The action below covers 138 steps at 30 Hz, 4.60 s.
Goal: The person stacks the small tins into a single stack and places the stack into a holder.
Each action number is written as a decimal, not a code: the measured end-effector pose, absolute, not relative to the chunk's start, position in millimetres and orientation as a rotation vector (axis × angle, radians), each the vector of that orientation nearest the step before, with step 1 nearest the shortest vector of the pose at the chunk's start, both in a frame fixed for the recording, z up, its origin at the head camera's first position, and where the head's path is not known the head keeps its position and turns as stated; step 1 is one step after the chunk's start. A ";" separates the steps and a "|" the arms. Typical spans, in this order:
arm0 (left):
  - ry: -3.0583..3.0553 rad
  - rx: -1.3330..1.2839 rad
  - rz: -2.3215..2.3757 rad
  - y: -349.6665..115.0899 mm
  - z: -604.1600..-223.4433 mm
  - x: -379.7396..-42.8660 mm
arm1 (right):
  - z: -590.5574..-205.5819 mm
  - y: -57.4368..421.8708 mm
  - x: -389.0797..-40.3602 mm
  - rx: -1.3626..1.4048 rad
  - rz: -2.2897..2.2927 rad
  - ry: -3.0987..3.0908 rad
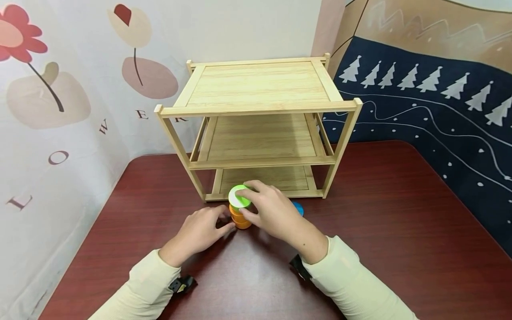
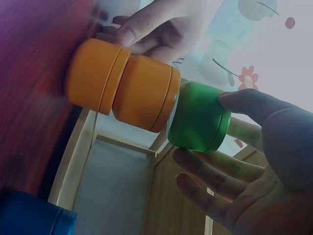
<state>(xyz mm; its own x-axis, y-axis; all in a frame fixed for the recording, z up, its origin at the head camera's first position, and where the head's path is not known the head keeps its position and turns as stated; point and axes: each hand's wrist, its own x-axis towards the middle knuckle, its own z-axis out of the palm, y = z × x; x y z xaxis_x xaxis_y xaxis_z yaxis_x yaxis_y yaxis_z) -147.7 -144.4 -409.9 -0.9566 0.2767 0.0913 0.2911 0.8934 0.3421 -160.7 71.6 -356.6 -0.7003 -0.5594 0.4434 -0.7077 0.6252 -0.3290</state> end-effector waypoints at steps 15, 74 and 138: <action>-3.021 -0.450 -0.551 -143.8 -408.9 -147.2 | -360.7 68.5 -160.4 1.032 0.708 -2.567; -3.046 -0.415 -0.549 -143.5 -412.1 -149.8 | -374.7 130.6 -149.8 0.980 0.468 -2.584; -3.051 -0.411 -0.535 -142.4 -412.8 -151.5 | -400.3 157.7 -158.6 1.080 0.387 -2.827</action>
<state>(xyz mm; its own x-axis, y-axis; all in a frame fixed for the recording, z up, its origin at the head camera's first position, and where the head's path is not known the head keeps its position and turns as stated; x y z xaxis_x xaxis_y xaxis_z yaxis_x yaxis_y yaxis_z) -151.5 -142.4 -412.8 -0.9652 0.2541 0.0618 0.2599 0.9068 0.3319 -158.6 157.7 -400.3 -0.7458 -0.6432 0.1735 -0.6662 0.7179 -0.2022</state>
